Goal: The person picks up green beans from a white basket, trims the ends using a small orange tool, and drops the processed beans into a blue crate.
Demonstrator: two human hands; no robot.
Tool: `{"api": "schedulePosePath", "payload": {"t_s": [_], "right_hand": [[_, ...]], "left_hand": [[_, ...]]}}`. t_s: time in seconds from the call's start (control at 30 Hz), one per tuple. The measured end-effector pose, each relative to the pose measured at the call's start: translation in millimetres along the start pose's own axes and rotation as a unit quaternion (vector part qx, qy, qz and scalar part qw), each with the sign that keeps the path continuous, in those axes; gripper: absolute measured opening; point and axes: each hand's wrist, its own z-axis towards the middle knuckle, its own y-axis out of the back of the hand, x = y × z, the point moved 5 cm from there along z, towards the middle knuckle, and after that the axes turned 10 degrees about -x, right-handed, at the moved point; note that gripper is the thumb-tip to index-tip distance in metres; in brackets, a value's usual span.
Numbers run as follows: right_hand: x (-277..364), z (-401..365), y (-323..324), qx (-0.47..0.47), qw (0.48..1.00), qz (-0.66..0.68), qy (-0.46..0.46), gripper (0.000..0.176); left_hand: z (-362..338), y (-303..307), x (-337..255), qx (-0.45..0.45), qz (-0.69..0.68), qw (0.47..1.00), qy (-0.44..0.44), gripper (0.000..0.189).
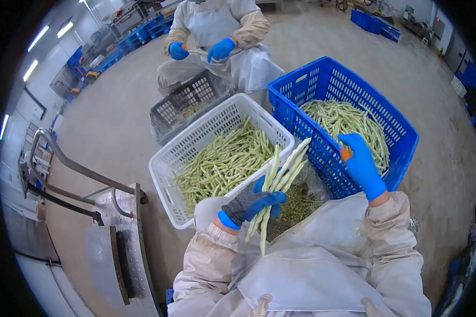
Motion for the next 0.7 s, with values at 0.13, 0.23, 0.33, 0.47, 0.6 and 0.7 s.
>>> {"api": "schedulePosePath", "payload": {"t_s": [0.13, 0.23, 0.33, 0.47, 0.6, 0.7], "right_hand": [[28, -21, -19, 0.069, 0.980, 0.148, -0.117, 0.036], [46, -25, -30, 0.102, 0.955, 0.231, -0.156, 0.031], [63, -40, -40, 0.157, 0.950, 0.229, -0.145, 0.028], [85, -63, -47, 0.216, 0.939, 0.233, -0.131, 0.026], [91, -72, -53, 0.196, 0.949, 0.222, -0.105, 0.024], [85, -79, -49, 0.247, 0.930, 0.210, -0.174, 0.022]], "left_hand": [[9, -9, -5, 0.003, -0.119, 0.992, -0.030, 0.061], [19, -8, 0, -0.032, -0.244, 0.968, -0.054, 0.047], [33, 2, 11, -0.046, -0.354, 0.933, -0.046, 0.034], [39, 12, 15, -0.106, -0.433, 0.893, -0.051, 0.031], [41, 13, 19, -0.135, -0.452, 0.880, -0.062, 0.031], [41, 16, 19, -0.151, -0.456, 0.871, -0.099, 0.029]]}}
